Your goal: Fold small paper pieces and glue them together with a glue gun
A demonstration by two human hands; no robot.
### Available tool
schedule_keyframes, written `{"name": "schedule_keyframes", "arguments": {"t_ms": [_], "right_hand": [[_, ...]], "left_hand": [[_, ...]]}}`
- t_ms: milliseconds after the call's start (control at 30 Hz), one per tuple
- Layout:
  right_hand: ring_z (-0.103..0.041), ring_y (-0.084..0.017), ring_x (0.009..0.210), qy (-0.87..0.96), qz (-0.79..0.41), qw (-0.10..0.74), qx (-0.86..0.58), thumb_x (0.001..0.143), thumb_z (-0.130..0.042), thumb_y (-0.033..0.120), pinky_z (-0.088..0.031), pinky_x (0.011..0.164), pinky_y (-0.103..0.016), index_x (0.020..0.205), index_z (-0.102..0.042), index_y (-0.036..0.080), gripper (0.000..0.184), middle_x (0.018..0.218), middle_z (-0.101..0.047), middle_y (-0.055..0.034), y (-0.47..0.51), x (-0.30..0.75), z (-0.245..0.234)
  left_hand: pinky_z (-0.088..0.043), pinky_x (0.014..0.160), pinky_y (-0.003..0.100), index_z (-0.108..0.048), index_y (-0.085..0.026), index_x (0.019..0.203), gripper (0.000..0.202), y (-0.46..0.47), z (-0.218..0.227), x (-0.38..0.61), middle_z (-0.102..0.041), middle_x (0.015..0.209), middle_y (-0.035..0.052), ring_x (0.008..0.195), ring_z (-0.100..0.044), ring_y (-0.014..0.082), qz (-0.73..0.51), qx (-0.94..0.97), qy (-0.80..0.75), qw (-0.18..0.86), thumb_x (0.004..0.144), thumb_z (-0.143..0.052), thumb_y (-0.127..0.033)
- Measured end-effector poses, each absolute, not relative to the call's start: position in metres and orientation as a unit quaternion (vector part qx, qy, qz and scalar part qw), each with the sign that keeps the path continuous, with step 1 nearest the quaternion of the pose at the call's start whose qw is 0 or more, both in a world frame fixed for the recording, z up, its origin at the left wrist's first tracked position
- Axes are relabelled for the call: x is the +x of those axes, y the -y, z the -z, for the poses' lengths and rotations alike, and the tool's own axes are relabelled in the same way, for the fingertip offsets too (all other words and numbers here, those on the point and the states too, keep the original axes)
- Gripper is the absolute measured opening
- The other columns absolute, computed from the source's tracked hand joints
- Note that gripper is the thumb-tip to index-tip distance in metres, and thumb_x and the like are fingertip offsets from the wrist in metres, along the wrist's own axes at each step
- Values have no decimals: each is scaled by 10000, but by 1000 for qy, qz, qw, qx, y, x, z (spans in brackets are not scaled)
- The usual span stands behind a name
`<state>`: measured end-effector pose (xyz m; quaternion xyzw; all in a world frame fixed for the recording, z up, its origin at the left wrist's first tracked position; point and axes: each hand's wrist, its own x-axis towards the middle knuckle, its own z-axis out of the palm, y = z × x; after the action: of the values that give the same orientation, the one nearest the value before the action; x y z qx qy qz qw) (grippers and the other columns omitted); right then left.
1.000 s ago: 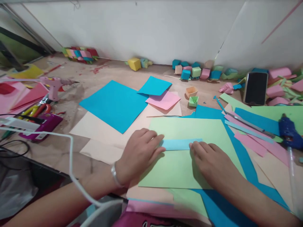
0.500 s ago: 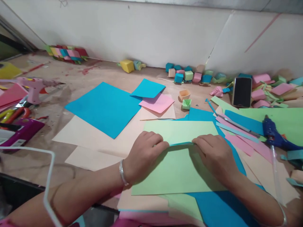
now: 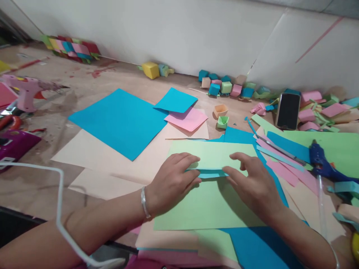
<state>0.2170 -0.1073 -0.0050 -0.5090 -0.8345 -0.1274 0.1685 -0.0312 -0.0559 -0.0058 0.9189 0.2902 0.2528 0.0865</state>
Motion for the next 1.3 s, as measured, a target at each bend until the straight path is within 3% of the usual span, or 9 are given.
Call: {"name": "schedule_keyframes", "arguments": {"t_ms": [100,200,267,333,467,600,800,1300], "right_hand": [[-441,-177,699,843,167,155,-487,887,-525,83,-330,627,-316,810,-671,193,199,814,-596,-63,109,215,-3],[-410,-169,641,846,181,152,-478,886,-546,88,-305,593,-320,985,-681,189,195,667,-545,-24,110,216,-9],[-437,-164,656,858,171,163,-457,887,-548,77,-334,611,-316,1150,-635,191,299,698,-577,-20,112,215,-11],[-476,-161,700,879,152,163,-421,893,-540,75,-358,635,-317,1182,-617,198,323,802,-629,-34,113,213,-11],[-514,-204,833,881,152,144,-424,887,-550,90,-386,669,-344,959,-681,185,177,1033,-645,-92,113,209,-3],[-498,-238,921,832,73,165,-525,886,-561,150,-436,753,-377,727,-654,177,186,1136,-589,-127,107,212,7],[-510,-240,992,786,-93,220,-570,894,-559,240,-455,832,-411,718,-607,182,192,1121,-576,-106,100,216,14],[-519,-262,996,775,-87,197,-594,871,-572,256,-472,831,-444,669,-549,187,215,1146,-569,-118,104,212,14]], "left_hand": [[-481,856,420,-692,-164,819,193,54,6,-31,-642,1079,92,996,-553,242,-235,914,-304,131,918,-569,-274],[-472,816,391,-700,-169,791,209,52,6,-31,-649,1014,75,922,-547,216,-218,905,-320,178,922,-559,-248],[-464,803,380,-710,-176,791,207,51,6,-30,-652,973,64,880,-543,202,-216,896,-327,207,919,-563,-246],[-458,799,373,-716,-182,783,203,50,6,-30,-654,941,53,856,-541,194,-218,887,-335,231,913,-573,-246],[-448,802,369,-716,-183,768,205,50,5,-28,-657,930,47,864,-538,194,-215,874,-355,254,908,-575,-231],[-442,798,363,-704,-175,775,214,51,5,-27,-644,928,46,873,-532,192,-213,868,-361,265,919,-552,-221],[-427,786,390,-647,-161,758,202,51,1,-30,-598,927,57,872,-513,210,-182,865,-405,233,910,-562,-264],[-406,689,370,-559,-164,634,316,43,4,-30,-534,836,55,774,-484,201,-128,884,-427,138,877,-614,-358]]}}
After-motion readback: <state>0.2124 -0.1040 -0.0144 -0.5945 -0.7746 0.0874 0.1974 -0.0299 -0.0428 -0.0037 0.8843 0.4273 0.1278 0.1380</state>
